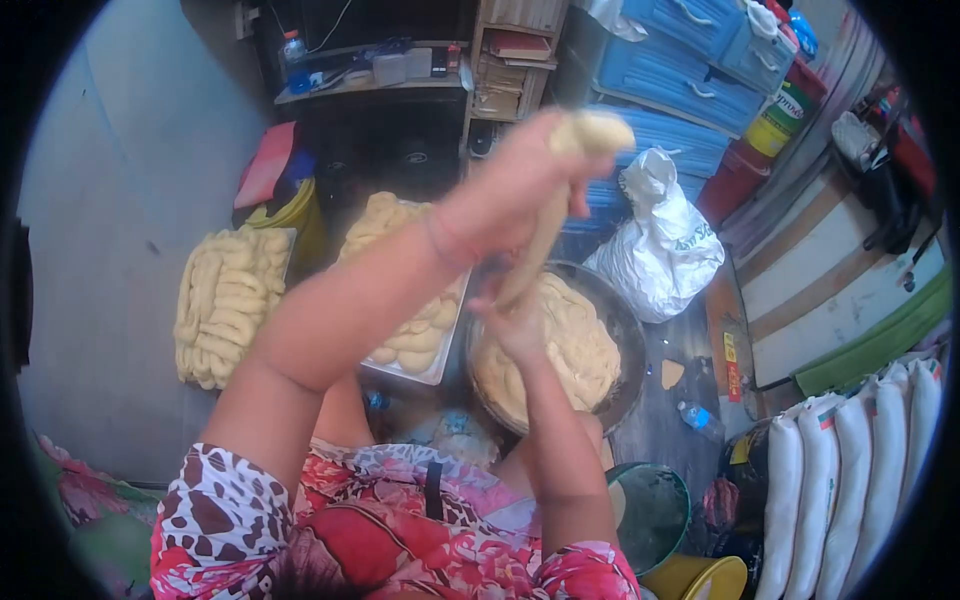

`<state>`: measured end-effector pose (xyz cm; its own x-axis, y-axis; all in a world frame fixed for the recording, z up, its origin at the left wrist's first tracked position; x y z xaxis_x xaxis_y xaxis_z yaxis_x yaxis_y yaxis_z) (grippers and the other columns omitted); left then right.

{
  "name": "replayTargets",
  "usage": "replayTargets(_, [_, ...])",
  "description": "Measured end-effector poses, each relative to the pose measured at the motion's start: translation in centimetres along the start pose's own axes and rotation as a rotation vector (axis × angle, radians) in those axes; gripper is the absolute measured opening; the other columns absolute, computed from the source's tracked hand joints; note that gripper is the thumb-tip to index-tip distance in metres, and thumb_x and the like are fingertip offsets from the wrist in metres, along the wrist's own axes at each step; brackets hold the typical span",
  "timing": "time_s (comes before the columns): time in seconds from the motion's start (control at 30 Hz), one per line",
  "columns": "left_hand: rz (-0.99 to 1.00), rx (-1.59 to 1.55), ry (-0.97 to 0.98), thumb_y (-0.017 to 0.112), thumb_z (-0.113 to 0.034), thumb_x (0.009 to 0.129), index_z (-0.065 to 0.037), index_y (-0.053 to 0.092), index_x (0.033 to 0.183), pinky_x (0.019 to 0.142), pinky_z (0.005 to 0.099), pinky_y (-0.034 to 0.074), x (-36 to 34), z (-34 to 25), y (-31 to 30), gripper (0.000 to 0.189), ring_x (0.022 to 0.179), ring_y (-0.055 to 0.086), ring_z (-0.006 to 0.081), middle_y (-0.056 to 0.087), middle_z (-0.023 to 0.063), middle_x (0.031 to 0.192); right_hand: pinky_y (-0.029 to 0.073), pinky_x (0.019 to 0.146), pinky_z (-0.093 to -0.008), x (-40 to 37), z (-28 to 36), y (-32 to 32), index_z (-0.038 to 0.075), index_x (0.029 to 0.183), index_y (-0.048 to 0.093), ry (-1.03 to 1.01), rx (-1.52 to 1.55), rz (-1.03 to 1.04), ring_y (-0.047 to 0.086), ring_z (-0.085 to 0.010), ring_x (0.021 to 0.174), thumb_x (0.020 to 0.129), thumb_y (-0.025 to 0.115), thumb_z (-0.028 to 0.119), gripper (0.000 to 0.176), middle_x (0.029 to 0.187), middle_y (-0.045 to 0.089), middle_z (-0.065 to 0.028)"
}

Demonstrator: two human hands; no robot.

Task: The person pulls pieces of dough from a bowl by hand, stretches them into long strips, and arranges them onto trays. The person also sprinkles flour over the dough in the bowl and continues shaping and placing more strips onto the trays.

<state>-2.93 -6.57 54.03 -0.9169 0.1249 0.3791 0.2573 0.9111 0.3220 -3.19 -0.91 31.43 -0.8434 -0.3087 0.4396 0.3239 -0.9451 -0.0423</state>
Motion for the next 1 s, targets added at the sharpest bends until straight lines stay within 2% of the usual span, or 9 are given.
replayTargets(0.1, [-0.11, -0.054, 0.239, 0.07, -0.009, 0.076, -0.002, 0.049, 0.1, 0.041, 0.0239, 0.044, 0.9, -5.8, -4.5, 0.032, 0.047, 0.051, 0.0105, 0.055, 0.0041, 0.073, 0.048, 0.07, -0.0359, -4.7, -11.9, 3.3, 0.004, 0.09, 0.061, 0.352, -0.211, 0.38, 0.057, -0.0173, 0.072, 0.074, 0.073, 0.015, 0.022, 0.078, 0.061, -0.0029])
replayTargets(0.17, [-0.175, -0.073, 0.339, 0.069, -0.011, 0.078, -0.003, 0.049, 0.1, 0.043, 0.0241, 0.044, 0.7, -8.8, -9.4, 0.03, 0.047, 0.05, 0.0102, 0.053, 0.0028, 0.07, 0.047, 0.069, -0.033, -8.0, -17.5, 3.5, 0.004, 0.087, 0.063, 0.366, -0.69, 0.759, 0.057, -0.0162, 0.073, 0.072, 0.073, 0.016, 0.022, 0.078, 0.061, -0.003])
replayTargets(0.23, [-0.304, -0.062, 0.404, 0.068, -0.014, 0.081, -0.004, 0.05, 0.097, 0.046, 0.0252, 0.044, -0.8, -10.0, -15.0, 0.025, 0.049, 0.05, 0.01, 0.051, 0.0017, 0.066, 0.047, 0.068, -0.034, -10.2, -23.4, -0.3, 0.003, 0.089, 0.062, 0.769, -0.56, 0.535, 0.059, -0.0192, 0.072, 0.073, 0.071, 0.021, 0.026, 0.077, 0.061, -0.0056])
replayTargets(0.43, [-0.575, 0.386, -0.008, 0.06, -0.025, 0.088, -0.005, 0.054, 0.1, 0.056, 0.0248, 0.045, -7.9, 1.6, -30.9, 0.024, 0.061, 0.054, 0.012, 0.056, 0.0038, 0.075, 0.048, 0.062, -0.0381, -1.1, -16.2, -6.1, 0.003, 0.091, 0.054, 0.693, 0.386, -0.251, 0.056, -0.0216, 0.059, 0.086, 0.051, 0.02, 0.019, 0.069, 0.056, -0.0076])
replayTargets(0.53, [-0.7, 0.573, -0.182, 0.059, -0.023, 0.088, -0.002, 0.057, 0.102, 0.058, 0.0257, 0.047, -9.9, 10.9, -38.9, 0.025, 0.071, 0.057, 0.0124, 0.059, 0.0054, 0.084, 0.05, 0.057, -0.0337, 1.5, -10.1, -7.4, 0.004, 0.098, 0.055, 0.533, 0.848, -0.245, 0.055, -0.0172, 0.058, 0.081, 0.053, 0.014, 0.02, 0.077, 0.061, -0.0088])
replayTargets(0.63, [-0.712, 0.351, -0.247, 0.06, -0.015, 0.087, -0.001, 0.056, 0.099, 0.059, 0.0298, 0.049, -11.3, 14.4, -39.1, 0.02, 0.075, 0.058, 0.0134, 0.058, 0.006, 0.086, 0.049, 0.059, -0.0293, 3.1, -6.9, -9.5, 0.004, 0.125, 0.046, 0.319, 0.891, -0.306, 0.055, -0.0127, 0.068, 0.078, 0.052, 0.012, 0.048, 0.122, 0.055, -0.014])
replayTargets(0.8, [-0.863, 0.293, -0.076, 0.063, -0.005, 0.08, -0.002, 0.056, 0.093, 0.059, 0.0328, 0.05, -9.5, 15.4, -38.1, 0.015, 0.073, 0.061, 0.0191, 0.059, 0.0063, 0.087, 0.049, 0.06, -0.0279, 4.9, -6.6, -8.8, 0.007, 0.125, 0.043, 0.271, 0.883, -0.294, 0.054, -0.0136, 0.069, 0.074, 0.054, 0.01, 0.052, 0.127, 0.05, -0.0133])
replayTargets(0.87, [-0.709, 1.188, -0.035, 0.064, -0.005, 0.077, -0.005, 0.059, 0.091, 0.07, 0.0375, 0.048, -8.7, 14.6, -37.5, 0.015, 0.08, 0.061, 0.0293, 0.06, 0.0097, 0.095, 0.049, 0.059, -0.0287, 5.2, -7.3, -7.5, 0.006, 0.128, 0.04, 0.311, 0.753, -0.255, 0.055, -0.0123, 0.07, 0.078, 0.048, 0.008, 0.051, 0.128, 0.05, -0.0128])
replayTargets(1.0, [-0.543, 1.564, -0.315, 0.063, -0.01, 0.075, -0.008, 0.062, 0.088, 0.08, 0.0423, 0.042, -8.6, 16.9, -38.2, 0.013, 0.09, 0.056, 0.0357, 0.058, 0.0126, 0.099, 0.05, 0.059, -0.0301, 5.8, -8.9, -5.7, 0.01, 0.127, 0.039, 0.363, 0.803, -0.243, 0.055, -0.0141, 0.069, 0.077, 0.049, 0.008, 0.051, 0.127, 0.05, -0.0134])
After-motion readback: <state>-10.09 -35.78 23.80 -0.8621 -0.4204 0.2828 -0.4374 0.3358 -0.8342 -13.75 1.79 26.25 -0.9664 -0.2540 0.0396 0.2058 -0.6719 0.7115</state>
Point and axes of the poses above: each hand's wrist, its own x-axis towards the middle knuckle, its own y-axis out of the palm, z = x × y, the point moved 7 cm from there along x, towards the middle knuckle
